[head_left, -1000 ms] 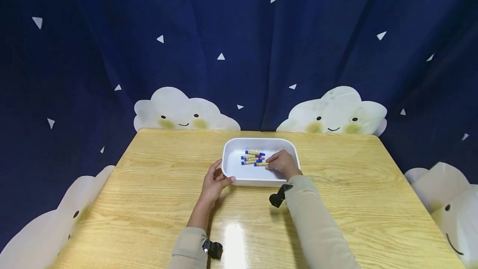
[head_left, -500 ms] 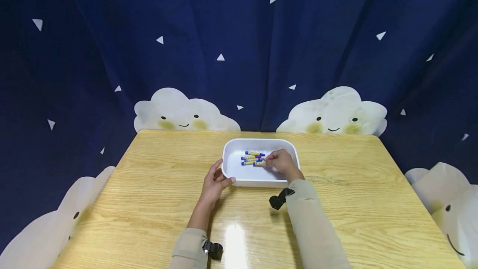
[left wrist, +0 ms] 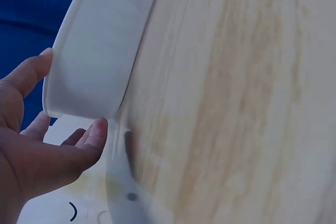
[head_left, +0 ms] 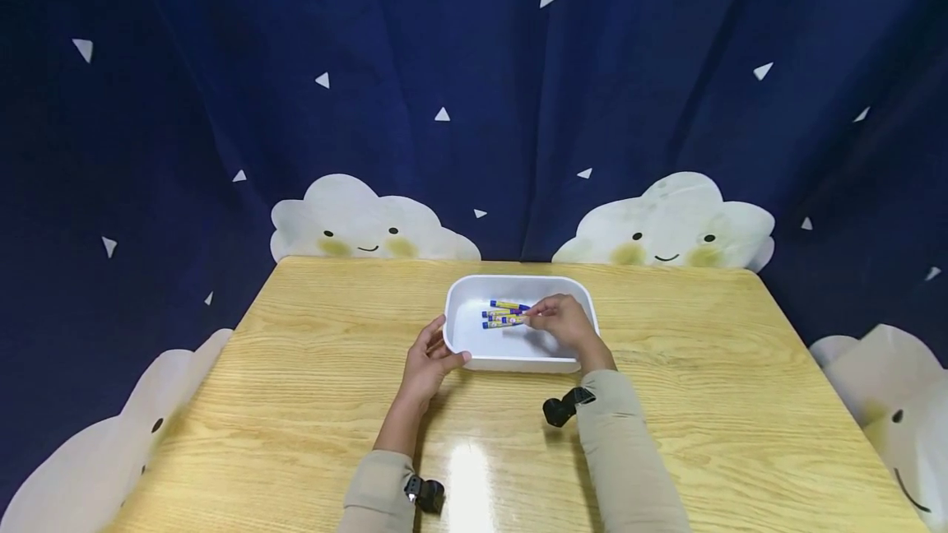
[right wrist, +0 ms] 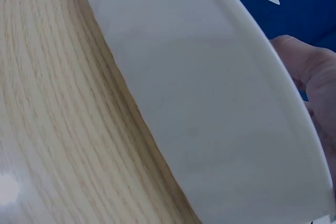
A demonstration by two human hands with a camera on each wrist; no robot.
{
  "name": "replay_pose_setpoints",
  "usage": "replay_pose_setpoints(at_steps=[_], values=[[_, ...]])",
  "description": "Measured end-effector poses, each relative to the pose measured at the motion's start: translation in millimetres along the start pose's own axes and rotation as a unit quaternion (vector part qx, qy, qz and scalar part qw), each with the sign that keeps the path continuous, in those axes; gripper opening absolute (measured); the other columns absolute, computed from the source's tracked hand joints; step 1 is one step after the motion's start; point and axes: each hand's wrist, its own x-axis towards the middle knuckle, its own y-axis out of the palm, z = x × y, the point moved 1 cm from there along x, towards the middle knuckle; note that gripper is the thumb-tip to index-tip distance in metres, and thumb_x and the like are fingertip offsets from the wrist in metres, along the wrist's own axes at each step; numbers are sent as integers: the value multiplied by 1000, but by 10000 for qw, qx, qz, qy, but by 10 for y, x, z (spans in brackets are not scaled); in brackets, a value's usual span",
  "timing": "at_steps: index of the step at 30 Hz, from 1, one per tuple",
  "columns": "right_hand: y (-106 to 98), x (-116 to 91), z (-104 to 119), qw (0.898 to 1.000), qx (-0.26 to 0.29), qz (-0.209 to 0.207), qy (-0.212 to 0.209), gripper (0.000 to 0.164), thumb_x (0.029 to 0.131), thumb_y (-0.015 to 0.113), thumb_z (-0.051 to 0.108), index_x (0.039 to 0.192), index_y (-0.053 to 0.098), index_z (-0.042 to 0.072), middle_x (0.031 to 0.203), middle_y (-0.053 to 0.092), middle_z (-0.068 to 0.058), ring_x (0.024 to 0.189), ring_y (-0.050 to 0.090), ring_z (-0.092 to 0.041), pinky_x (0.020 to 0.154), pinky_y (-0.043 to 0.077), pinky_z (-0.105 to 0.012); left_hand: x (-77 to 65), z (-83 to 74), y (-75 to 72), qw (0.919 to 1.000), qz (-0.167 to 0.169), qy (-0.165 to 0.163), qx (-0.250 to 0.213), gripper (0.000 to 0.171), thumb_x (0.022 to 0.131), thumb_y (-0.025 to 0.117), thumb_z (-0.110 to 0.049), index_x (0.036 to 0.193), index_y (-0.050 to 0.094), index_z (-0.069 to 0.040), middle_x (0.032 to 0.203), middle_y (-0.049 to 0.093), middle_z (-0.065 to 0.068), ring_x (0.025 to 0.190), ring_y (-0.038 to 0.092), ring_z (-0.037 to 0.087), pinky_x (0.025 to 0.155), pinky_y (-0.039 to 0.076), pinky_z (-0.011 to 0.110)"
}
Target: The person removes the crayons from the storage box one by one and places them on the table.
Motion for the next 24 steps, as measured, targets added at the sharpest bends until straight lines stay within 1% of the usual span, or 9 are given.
replay_pose_setpoints(at_steps=[3,5,10,13,17,21,24], values=[[-3,-12,-7,9999,-145,-49,62,12,74,77,8,82,72,0,82,62,-4,76,57,-17,70,47,-29,5,-8,10,10000,28,3,-1,80,72,73,9,141,36,-3,133,40,27,116,47,40,83,51,31],[-4,-35,15,9997,-217,-53,-58,11,74,76,8,81,72,1,83,64,-5,79,59,-21,73,48,-33,12,-11,13,10000,53,-5,1,80,71,73,9,141,35,-2,134,40,27,118,46,41,83,51,31],[-5,-119,100,9955,-618,-22,-725,7,74,76,8,78,71,4,87,62,-7,87,57,-26,79,47,-41,35,-13,7,9999,111,17,-3,82,71,72,11,141,32,2,131,41,30,119,43,43,85,50,31],[-25,-159,127,9916,-767,-49,-1044,7,74,77,9,78,71,6,89,62,-7,90,56,-26,82,46,-42,42,-12,0,9999,124,25,16,81,71,72,11,141,32,3,130,42,31,119,43,43,85,50,30],[-99,-215,152,9907,-588,-165,-1218,7,73,77,6,78,72,4,93,62,-10,94,55,-28,81,46,-42,37,-21,5,9999,109,24,114,80,71,73,10,140,34,2,129,44,29,117,46,41,85,49,28],[-193,-267,196,9916,-364,-240,-1220,7,72,76,3,78,72,2,98,61,-15,97,54,-30,74,50,-38,36,-23,11,9999,32,73,110,78,70,73,11,139,36,1,128,45,27,116,47,39,85,49,29],[-256,-281,211,9919,-402,-226,-1181,7,73,75,4,79,72,3,103,60,-16,100,54,-30,71,51,-36,33,-25,7,9999,-17,103,61,77,70,72,13,138,37,1,127,45,28,116,47,40,85,50,28]])
